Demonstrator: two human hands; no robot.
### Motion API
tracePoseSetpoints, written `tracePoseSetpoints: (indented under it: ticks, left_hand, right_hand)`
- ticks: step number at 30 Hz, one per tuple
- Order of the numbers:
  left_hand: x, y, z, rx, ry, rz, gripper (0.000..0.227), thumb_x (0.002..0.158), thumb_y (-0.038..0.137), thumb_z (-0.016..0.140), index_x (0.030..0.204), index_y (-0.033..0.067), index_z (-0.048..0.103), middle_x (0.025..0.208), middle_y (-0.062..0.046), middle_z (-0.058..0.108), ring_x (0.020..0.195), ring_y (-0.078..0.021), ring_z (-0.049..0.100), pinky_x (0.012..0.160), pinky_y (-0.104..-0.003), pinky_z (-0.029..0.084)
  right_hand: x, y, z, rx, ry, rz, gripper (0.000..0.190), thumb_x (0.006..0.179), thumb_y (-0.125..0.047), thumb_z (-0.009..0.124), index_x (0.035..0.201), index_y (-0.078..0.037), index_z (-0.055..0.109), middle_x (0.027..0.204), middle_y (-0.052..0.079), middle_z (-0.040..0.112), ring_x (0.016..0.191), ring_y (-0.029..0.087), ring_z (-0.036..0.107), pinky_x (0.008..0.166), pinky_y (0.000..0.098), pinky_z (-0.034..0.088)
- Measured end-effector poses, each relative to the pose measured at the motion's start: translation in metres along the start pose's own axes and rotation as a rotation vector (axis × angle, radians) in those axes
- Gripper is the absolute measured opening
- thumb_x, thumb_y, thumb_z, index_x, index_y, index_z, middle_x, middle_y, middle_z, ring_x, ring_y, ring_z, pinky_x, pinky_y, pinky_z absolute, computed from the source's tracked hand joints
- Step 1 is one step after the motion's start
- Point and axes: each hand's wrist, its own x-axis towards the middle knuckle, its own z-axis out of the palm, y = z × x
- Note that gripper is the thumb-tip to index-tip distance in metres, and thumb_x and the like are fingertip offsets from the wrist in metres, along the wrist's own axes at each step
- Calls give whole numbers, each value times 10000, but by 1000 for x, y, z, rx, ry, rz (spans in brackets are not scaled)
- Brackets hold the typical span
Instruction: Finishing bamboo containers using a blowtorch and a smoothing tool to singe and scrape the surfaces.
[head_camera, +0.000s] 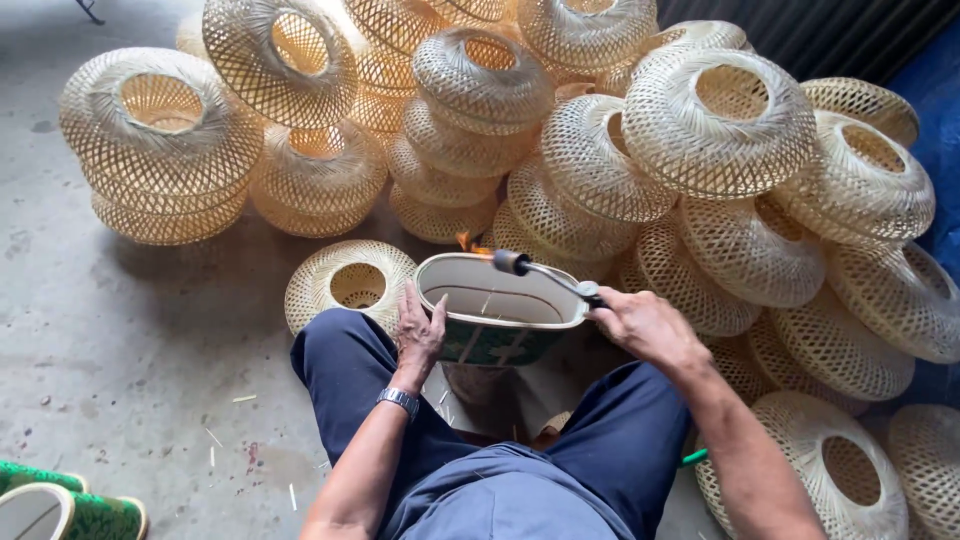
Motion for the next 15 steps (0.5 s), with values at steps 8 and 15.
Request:
tracePoseSetpoints:
  ticks: [8,15]
  left_hand:
    - [-10,-4,6,-22,0,-9,822,969,353,659,1560,-82,287,1424,-360,474,1294,-496,498,1092,-487,426]
    - [-9,-17,12,-71,19,-104,798,994,400,632,1550,-70,305,1444,-360,458,1325,-495,484,1110,-475,412]
  right_hand:
    - [-6,-21,-12,-219,-63,229,388,970,-446,592,1245,-176,641,956,231,744,947,431,708,810,545,554]
    - [21,-74,-2,-12,-48,-100,344,955,-357,577,1257,-198,617,865,225,724,840,430,713,750,548,557]
